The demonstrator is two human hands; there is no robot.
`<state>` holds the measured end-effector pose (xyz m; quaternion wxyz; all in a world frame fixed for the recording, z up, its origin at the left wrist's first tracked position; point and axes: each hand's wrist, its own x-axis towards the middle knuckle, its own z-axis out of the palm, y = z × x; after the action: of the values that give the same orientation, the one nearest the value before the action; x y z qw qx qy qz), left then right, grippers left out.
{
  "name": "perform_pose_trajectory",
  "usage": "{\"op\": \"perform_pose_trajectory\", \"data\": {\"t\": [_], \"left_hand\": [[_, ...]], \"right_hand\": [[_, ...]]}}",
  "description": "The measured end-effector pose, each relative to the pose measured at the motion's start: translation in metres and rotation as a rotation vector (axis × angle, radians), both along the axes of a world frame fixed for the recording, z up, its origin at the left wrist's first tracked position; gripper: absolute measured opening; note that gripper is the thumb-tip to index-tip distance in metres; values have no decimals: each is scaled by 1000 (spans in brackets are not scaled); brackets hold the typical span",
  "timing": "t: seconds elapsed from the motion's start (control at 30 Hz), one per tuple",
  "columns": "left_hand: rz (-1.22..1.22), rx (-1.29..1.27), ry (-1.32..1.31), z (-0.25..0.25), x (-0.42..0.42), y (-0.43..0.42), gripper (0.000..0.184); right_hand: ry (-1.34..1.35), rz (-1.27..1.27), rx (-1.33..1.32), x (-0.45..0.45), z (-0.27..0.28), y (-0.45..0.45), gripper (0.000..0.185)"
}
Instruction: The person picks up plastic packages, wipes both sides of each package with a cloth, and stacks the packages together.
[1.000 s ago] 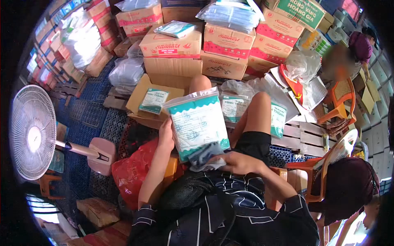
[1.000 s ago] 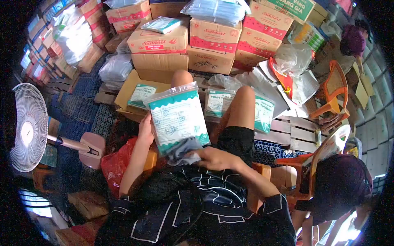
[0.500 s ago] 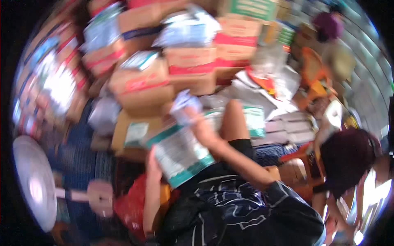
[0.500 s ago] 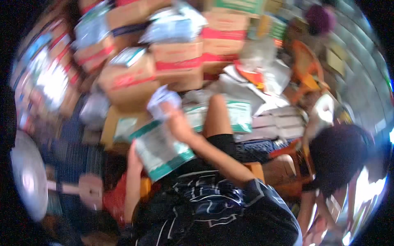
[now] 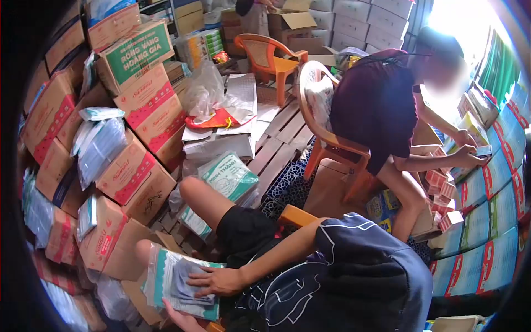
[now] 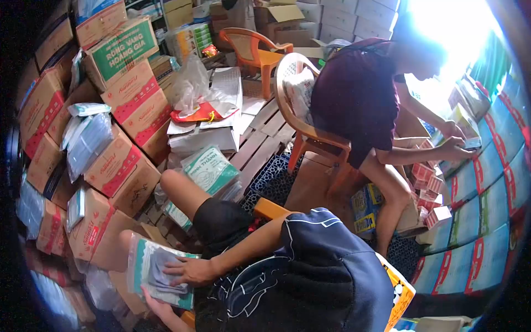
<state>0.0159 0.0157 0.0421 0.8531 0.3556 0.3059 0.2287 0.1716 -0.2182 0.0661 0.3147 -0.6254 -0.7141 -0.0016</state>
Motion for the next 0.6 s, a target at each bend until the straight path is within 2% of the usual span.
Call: {"op": "perform_pose_trajectory", "data": {"t": [0.07, 0.17, 0.3, 0.4, 0.47, 0.57, 0.6], "left_hand": [[40, -83, 30, 3, 1, 0, 62], [-66, -36, -89, -9, -1, 9, 60], [-41, -27, -53, -5, 0, 5, 59], [20, -15, -19, -2, 1, 2, 58], [19, -66, -26, -1, -1, 4, 57], [174, -4, 140, 20, 7, -18, 59], [104, 230, 49, 10, 1, -19, 61]], "right_hand": [[-26, 42, -23, -3, -3, -12, 48], [-1, 127, -170, -2, 4, -31, 46], [27, 256, -190, 3, 20, -45, 34], [275, 409, -435, 14, 42, -54, 28], [413, 419, -367, 24, 47, -51, 28], [592, 357, -232, 41, 50, -31, 31], [634, 291, -194, 43, 68, -27, 31]]}}
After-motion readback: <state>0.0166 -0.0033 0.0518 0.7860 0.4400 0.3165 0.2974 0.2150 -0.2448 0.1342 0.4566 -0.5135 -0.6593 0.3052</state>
